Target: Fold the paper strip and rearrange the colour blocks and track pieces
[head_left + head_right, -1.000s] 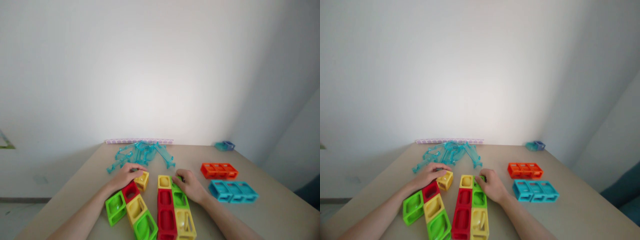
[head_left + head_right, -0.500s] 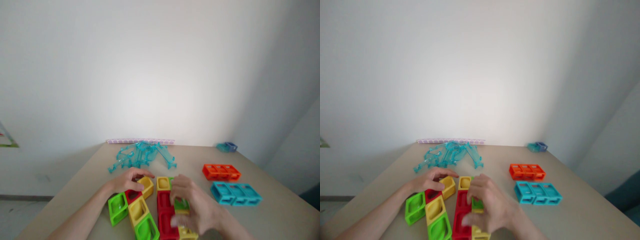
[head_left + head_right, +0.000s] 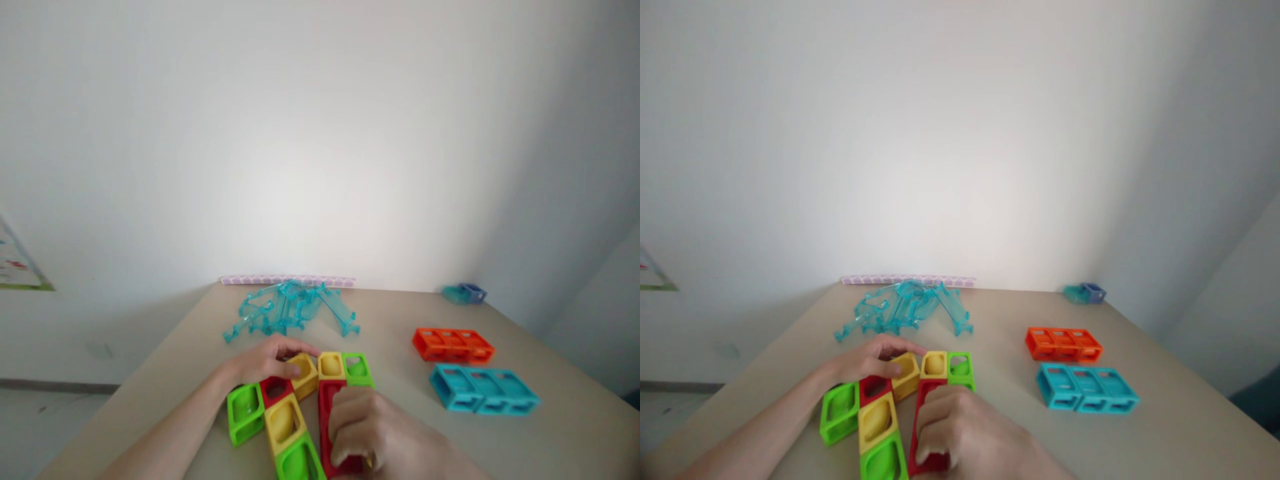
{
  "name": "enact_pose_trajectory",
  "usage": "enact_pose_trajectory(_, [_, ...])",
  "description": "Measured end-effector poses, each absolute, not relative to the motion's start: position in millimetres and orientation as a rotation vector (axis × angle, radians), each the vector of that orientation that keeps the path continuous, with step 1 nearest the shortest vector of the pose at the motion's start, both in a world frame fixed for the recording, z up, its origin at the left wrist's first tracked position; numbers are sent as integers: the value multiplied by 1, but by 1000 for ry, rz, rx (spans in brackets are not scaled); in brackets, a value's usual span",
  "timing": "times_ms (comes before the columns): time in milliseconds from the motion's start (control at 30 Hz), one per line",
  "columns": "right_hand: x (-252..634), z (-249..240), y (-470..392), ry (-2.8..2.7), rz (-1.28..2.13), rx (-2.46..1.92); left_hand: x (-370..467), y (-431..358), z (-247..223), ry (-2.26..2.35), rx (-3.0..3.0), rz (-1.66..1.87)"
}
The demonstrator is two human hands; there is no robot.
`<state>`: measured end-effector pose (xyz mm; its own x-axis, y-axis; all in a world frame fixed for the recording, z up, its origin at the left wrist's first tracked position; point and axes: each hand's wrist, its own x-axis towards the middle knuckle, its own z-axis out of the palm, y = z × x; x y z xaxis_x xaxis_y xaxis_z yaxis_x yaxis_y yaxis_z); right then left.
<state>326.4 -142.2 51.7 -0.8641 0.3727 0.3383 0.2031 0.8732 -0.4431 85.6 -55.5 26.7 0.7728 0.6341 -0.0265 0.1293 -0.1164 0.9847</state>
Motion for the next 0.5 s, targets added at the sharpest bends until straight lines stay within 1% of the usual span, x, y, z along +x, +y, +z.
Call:
enact_pose_trajectory(133, [326, 46, -138, -2515, 738, -403, 86, -56, 27, 608, 1635, 478])
enact_pose_trajectory(367, [333, 55, -138, -2227, 1108, -602, 86, -57, 27, 624, 1634, 459])
enact_pose_trajectory(433, [334, 54, -135, -2097, 1172, -648, 86, -56, 28, 634, 1639, 456])
enact_pose_trajectory(500, [333, 50, -131, -1848, 1303, -713, 86, -57, 29, 645, 1651, 461])
